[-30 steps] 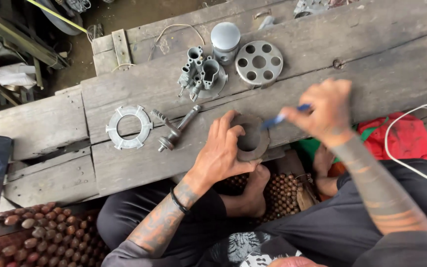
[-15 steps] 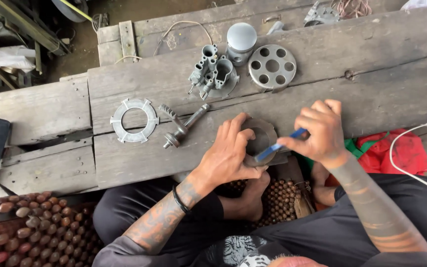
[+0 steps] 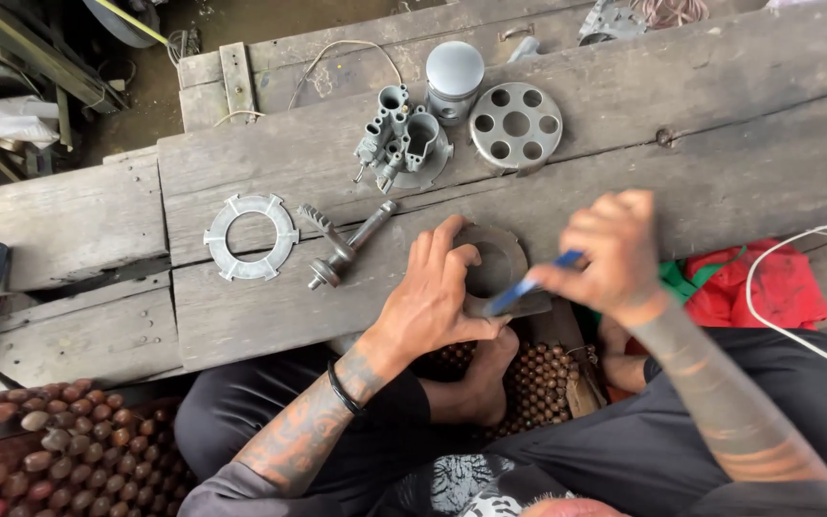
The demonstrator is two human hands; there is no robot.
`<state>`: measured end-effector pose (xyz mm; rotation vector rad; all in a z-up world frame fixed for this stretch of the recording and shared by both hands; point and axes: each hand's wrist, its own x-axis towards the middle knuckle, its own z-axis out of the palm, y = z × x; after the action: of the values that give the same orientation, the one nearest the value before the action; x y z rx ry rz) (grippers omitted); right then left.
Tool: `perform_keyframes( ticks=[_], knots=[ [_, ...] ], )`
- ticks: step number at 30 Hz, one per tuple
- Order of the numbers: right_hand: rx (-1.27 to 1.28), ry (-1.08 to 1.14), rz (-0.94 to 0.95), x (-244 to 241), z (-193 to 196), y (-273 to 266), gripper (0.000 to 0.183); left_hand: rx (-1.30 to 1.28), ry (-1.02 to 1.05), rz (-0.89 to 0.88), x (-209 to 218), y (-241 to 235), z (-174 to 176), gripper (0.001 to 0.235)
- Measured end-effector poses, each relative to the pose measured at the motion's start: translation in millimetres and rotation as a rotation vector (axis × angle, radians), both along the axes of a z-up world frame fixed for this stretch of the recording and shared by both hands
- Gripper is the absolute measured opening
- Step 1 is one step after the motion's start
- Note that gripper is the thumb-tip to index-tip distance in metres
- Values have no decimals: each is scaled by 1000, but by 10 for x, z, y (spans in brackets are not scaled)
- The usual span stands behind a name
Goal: Using a marking tool to trace the inner edge of a circular metal engine component on a wooden workbench.
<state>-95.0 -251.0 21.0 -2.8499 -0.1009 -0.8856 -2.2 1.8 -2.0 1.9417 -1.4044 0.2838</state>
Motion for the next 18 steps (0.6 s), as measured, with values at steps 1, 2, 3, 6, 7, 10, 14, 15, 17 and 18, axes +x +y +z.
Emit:
perform_keyframes(
  ticks=[1,2,3,6,7,10,14,15,17,18],
  knots=[
    [39,15,50,-4,-40,66,70,9,-29,6,-1,8,-5,72],
    [78,29,100,-8,-84,126,70,19,-59,11,-2,9,-14,72],
    [93,30,94,-19,-52,16,70,33,-57,5,-14,24,-15,72],
    [-38,-7,-85,-36,29,-70,60,-8,161,-39,-27,62,-15,81],
    [-46,-20,0,-42,52,51,60,-12,163,-29,-29,52,-25,82],
    [-60,4,65,-26,-1,50,60,-8,154,-24,-39,26,-70,82],
    [-90,12,-92,-41,28,-182,71,1,182,-32,-24,54,-55,85],
    [-103,8,-82,-25,74,-34,71,-13,179,-24,-4,39,-29,85],
    [22,5,153,-32,101,320,63,70,156,-28,-3,74,-5,90],
    [24,16,165,-66,98,122,63,71,167,-16,-8,29,13,90]
  ],
)
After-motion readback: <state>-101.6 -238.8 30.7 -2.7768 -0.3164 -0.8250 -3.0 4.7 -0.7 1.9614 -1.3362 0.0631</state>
